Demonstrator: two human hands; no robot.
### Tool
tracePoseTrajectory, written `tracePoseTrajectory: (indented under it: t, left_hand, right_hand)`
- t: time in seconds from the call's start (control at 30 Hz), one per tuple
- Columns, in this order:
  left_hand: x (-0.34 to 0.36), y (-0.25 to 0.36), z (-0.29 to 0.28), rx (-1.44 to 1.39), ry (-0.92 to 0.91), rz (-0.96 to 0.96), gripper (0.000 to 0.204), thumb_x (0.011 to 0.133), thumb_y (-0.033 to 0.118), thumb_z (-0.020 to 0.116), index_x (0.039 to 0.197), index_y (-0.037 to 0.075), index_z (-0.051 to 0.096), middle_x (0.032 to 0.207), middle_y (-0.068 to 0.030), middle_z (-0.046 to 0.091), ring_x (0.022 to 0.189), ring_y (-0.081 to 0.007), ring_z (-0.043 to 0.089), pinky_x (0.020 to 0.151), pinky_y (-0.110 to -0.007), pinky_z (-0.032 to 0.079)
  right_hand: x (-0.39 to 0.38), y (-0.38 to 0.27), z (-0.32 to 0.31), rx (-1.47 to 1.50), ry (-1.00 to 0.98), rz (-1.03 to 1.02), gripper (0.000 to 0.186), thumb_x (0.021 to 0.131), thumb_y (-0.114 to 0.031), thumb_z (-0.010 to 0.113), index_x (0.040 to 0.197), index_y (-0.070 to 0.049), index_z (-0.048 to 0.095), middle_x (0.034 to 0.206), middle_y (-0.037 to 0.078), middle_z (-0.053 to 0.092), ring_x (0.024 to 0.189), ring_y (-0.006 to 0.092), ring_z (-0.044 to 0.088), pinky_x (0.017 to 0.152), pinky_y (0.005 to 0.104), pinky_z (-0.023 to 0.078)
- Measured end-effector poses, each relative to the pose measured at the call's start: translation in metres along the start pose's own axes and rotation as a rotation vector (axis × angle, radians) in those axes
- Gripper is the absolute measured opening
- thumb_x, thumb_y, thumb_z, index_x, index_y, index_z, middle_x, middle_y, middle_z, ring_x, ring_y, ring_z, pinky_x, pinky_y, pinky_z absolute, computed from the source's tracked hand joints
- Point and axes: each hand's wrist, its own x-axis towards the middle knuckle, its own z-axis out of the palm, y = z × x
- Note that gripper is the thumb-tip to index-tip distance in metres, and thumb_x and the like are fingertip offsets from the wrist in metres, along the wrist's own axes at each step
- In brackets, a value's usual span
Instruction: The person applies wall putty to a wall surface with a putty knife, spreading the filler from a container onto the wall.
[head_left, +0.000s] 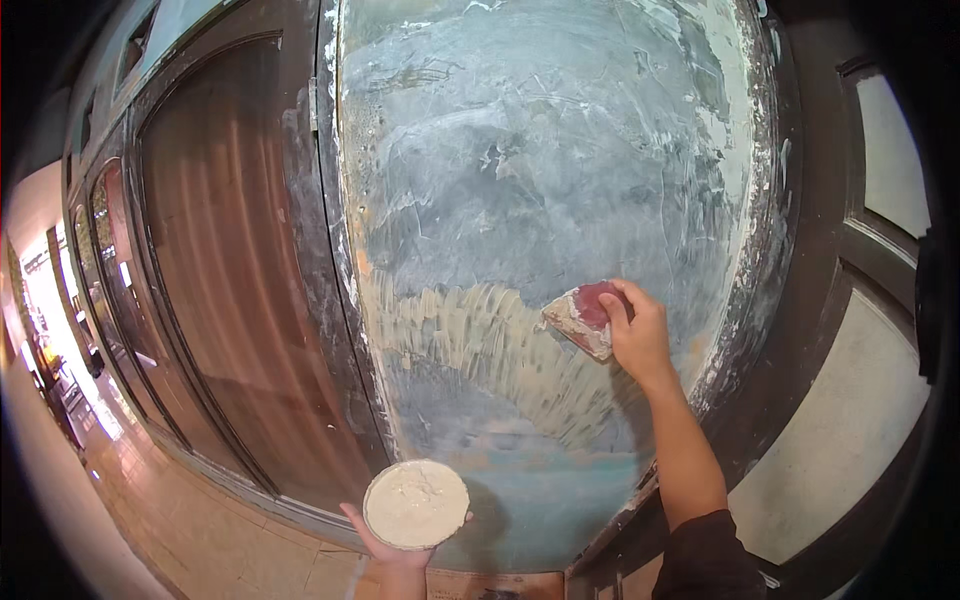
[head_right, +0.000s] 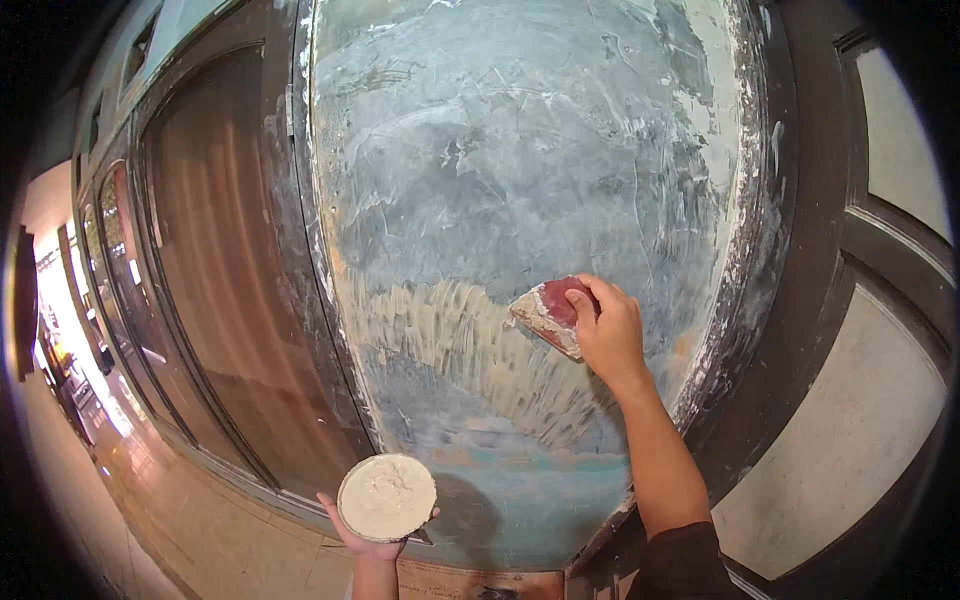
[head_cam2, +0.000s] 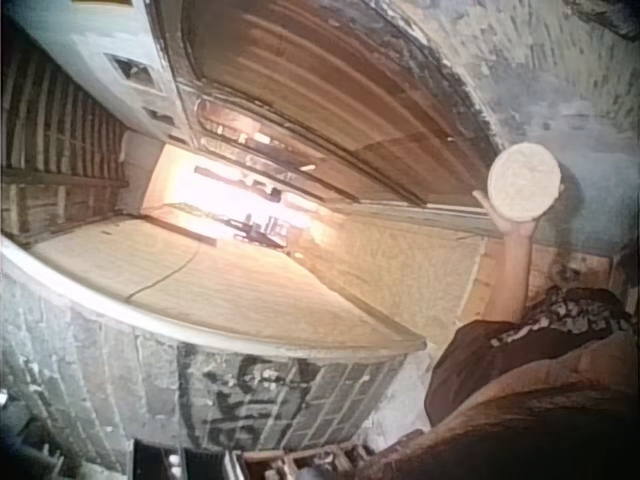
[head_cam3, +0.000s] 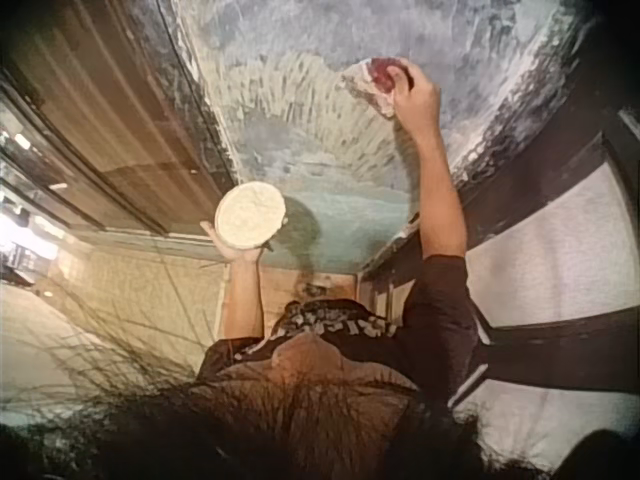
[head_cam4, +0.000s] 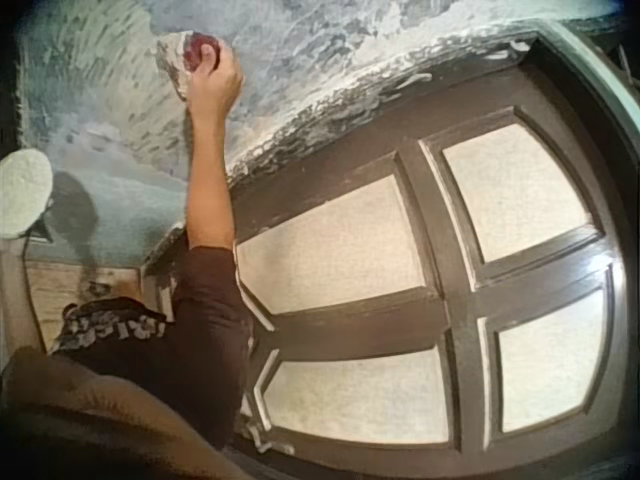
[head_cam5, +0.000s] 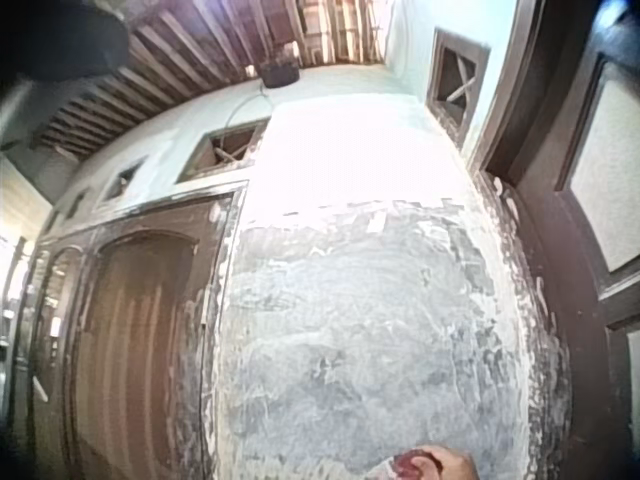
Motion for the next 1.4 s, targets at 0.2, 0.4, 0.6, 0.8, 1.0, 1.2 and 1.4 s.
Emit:
tracePoseTrajectory:
  t: [0.2,0.4,0.6,0.8,1.0,1.2,1.4]
  left_hand:
    - [0.003,-0.006,-0.010,0.277,0.105,0.149,0.113,0.085,0.097,0.028,0.161,0.014,0.037,0.163,-0.0236,0.037,0.138,-0.0598,0.043,0.092,-0.093,0.036]
    - [0.007,-0.011,-0.003,0.208,0.004,0.095,0.113,0.086,0.096,0.029,0.160,0.012,0.038,0.162,-0.0241,0.039,0.137,-0.0592,0.045,0.093,-0.093,0.036]
    - [0.009,-0.017,0.005,0.360,-0.045,0.109,0.111,0.087,0.095,0.028,0.161,0.012,0.037,0.163,-0.0240,0.038,0.139,-0.0589,0.043,0.095,-0.093,0.033]
    - [0.014,-0.025,0.029,0.462,-0.067,0.080,0.112,0.087,0.095,0.028,0.163,0.011,0.033,0.167,-0.0238,0.031,0.145,-0.0592,0.035,0.100,-0.092,0.030]
    - [0.019,-0.034,0.055,0.268,-0.085,0.041,0.110,0.090,0.093,0.027,0.160,0.009,0.039,0.163,-0.0218,0.039,0.143,-0.0528,0.043,0.106,-0.085,0.035]
    - [0.022,-0.038,0.068,0.356,0.039,0.117,0.102,0.094,0.088,0.028,0.155,0.008,0.047,0.158,-0.0161,0.048,0.141,-0.0425,0.049,0.114,-0.065,0.042]
    - [0.025,-0.044,0.084,0.321,0.012,0.169,0.094,0.099,0.083,0.028,0.150,0.007,0.053,0.151,-0.0168,0.057,0.135,-0.0399,0.056,0.112,-0.057,0.047]
  right_hand:
    - [-0.008,-0.002,0.005,-0.175,-0.073,-0.087,0.021,0.097,-0.020,0.072,0.111,-0.004,0.073,0.098,0.014,0.075,0.091,0.0330,0.067,0.086,0.0438,0.045]
    - [0.007,0.004,-0.007,-0.001,0.018,0.028,0.020,0.097,-0.019,0.070,0.111,-0.005,0.073,0.097,0.012,0.074,0.091,0.0327,0.067,0.086,0.0446,0.044]
    - [-0.010,-0.005,-0.001,-0.205,-0.132,-0.062,0.018,0.096,-0.019,0.072,0.110,-0.007,0.074,0.097,0.012,0.075,0.089,0.0322,0.068,0.086,0.0426,0.043]
    - [0.024,-0.011,-0.024,0.091,0.009,0.108,0.017,0.097,-0.012,0.071,0.110,-0.001,0.072,0.097,0.016,0.074,0.086,0.0342,0.070,0.076,0.0410,0.054]
    - [-0.011,-0.061,-0.049,0.153,-0.332,-0.625,0.024,0.081,0.000,0.074,0.105,-0.004,0.072,0.098,0.008,0.073,0.094,0.0291,0.069,0.079,0.0364,0.057]
    - [-0.042,-0.090,-0.055,0.158,-0.626,-0.785,0.025,0.085,-0.010,0.068,0.110,-0.009,0.071,0.111,0.005,0.071,0.106,0.0290,0.068,0.085,0.0380,0.060]
    - [-0.045,-0.091,-0.059,0.130,-0.704,-0.838,0.026,0.088,-0.013,0.066,0.112,-0.008,0.071,0.115,0.005,0.070,0.115,0.0294,0.066,0.091,0.0387,0.059]
